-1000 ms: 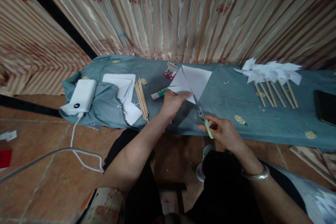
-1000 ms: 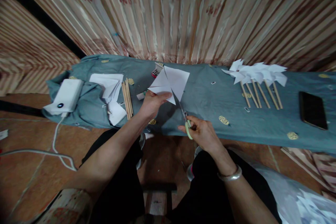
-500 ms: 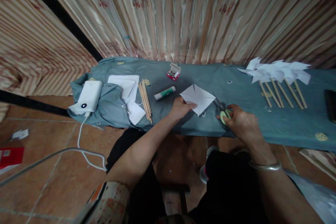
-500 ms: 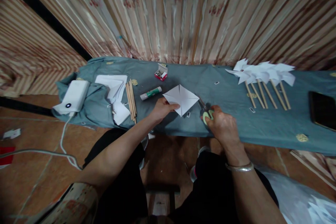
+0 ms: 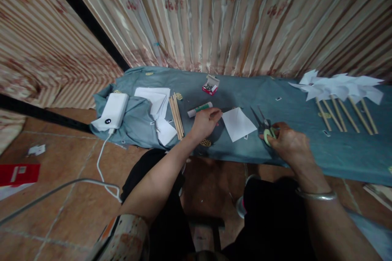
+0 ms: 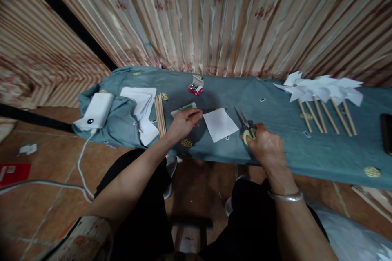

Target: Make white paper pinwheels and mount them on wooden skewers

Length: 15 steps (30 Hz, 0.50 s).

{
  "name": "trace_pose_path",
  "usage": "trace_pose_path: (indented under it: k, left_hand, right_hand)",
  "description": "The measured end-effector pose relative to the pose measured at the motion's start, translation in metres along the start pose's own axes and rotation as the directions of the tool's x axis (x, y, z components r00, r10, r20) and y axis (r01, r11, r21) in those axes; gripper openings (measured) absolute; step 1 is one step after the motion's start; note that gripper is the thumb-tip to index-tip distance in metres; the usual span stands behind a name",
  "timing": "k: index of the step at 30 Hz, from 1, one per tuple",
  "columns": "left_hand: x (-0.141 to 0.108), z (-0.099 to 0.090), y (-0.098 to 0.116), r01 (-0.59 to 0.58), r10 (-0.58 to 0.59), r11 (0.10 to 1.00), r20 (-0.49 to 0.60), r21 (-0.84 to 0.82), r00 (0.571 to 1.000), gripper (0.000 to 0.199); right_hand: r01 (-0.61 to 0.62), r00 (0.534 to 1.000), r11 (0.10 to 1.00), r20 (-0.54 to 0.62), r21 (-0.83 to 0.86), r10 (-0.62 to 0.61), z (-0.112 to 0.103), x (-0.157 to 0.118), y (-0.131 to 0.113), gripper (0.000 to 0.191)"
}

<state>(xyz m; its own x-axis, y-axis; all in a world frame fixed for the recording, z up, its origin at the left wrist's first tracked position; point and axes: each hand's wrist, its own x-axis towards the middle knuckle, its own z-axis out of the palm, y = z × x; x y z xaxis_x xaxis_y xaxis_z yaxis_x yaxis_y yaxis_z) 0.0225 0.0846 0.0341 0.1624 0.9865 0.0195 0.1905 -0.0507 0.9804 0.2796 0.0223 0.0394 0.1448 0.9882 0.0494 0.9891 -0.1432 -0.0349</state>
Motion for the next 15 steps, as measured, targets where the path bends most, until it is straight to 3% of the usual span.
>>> trace_pose_path:
  k: [2, 5, 8, 11, 15]
  left_hand:
    - [0.003, -0.013, 0.000, -0.032, 0.034, 0.999, -0.061, 0.041, 0.998, 0.013]
    - [0.007, -0.033, -0.002, -0.090, 0.131, 0.965, -0.153, 0.247, 0.980, 0.017]
    - [0.007, -0.050, -0.006, -0.110, 0.205, 0.874, -0.154, 0.473, 0.967, 0.032]
    - [0.005, -0.061, -0.013, -0.071, 0.171, 0.787, -0.106, 0.613, 0.980, 0.043]
    - [0.003, -0.068, -0.023, -0.059, 0.127, 0.709, -0.046, 0.703, 0.991, 0.042]
  right_hand:
    - [-0.011, 1.000, 1.000, -0.004, -0.002, 0.011, 0.000, 0.000, -0.001, 0.043]
    - [-0.039, 0.999, 0.999, 0.007, -0.021, 0.039, -0.004, 0.000, -0.004, 0.045]
    - [-0.054, 0.999, 0.998, 0.006, -0.039, 0.054, -0.008, -0.001, -0.007, 0.045]
    - [-0.048, 0.999, 0.998, -0.006, -0.035, 0.048, -0.008, 0.000, -0.009, 0.043]
    - [-0.043, 0.999, 0.999, -0.013, 0.004, 0.043, -0.006, 0.002, -0.011, 0.042]
